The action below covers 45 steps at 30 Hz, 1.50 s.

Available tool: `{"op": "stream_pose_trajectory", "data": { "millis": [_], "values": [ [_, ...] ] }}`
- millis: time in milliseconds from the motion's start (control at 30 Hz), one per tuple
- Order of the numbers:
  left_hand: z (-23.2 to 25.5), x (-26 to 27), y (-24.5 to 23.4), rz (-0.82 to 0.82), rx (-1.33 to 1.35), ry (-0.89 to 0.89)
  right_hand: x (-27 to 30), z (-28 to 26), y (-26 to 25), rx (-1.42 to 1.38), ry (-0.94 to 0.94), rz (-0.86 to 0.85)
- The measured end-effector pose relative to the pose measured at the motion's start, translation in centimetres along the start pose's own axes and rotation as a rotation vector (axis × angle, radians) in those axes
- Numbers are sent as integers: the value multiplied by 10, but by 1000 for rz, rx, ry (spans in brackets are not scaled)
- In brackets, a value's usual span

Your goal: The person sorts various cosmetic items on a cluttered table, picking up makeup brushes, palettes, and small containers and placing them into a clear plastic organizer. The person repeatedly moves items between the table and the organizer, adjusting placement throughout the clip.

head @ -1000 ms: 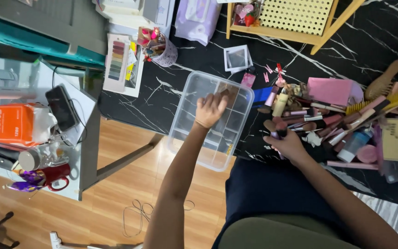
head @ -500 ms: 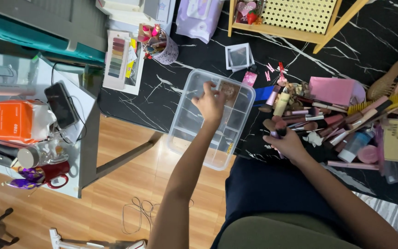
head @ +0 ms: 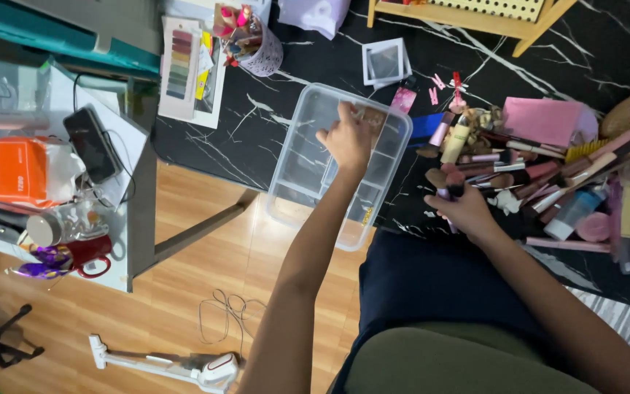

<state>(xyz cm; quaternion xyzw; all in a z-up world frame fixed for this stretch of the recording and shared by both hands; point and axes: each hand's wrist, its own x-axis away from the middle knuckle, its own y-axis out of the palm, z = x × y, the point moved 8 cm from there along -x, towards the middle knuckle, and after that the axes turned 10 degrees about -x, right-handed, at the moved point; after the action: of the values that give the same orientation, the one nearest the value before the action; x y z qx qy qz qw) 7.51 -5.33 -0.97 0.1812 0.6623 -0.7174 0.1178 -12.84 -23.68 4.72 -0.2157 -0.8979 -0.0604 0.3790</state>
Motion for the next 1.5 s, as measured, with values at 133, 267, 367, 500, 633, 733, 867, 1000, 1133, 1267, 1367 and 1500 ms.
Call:
{"op": "stream_pose_trajectory", "data": {
  "millis": [133,267,367,500,633,733,867,1000,1133,1267,1367,1500],
  "values": [
    [-9,-6,-3,-47,34,-11,-1,1,-1,-6,6,7],
    [-16,-13,-11,-97,64,-14,-20,43,-6,-14,30,4],
    [-26,-19,-24,-185,163,-89,-19,31,15,-91,48,2],
    [-48,-29,-41,-316,202,-231,-22,4,59,-187,88,-9],
    [-76,-41,-72,-250,298,-348,-62,57,88,-84,131,13],
    [-100,-49,-101,-214,345,-424,-68,65,100,212,250,-58],
    [-140,-48,-142,-191,529,-563,-19,-33,75,-110,-206,167],
    [-162,-46,-173,-180,694,-660,-2,-69,59,-85,-63,88],
    [-181,-45,-198,-143,717,-706,5,-76,50,-2,-31,42],
    [-195,-31,-204,-71,763,-718,-15,-48,46,59,-15,15],
    [-200,-22,-209,-59,767,-744,-23,-30,50,81,-18,-6],
    [-201,-12,-213,-62,761,-765,11,-63,69,88,12,-19]
  ]
}}
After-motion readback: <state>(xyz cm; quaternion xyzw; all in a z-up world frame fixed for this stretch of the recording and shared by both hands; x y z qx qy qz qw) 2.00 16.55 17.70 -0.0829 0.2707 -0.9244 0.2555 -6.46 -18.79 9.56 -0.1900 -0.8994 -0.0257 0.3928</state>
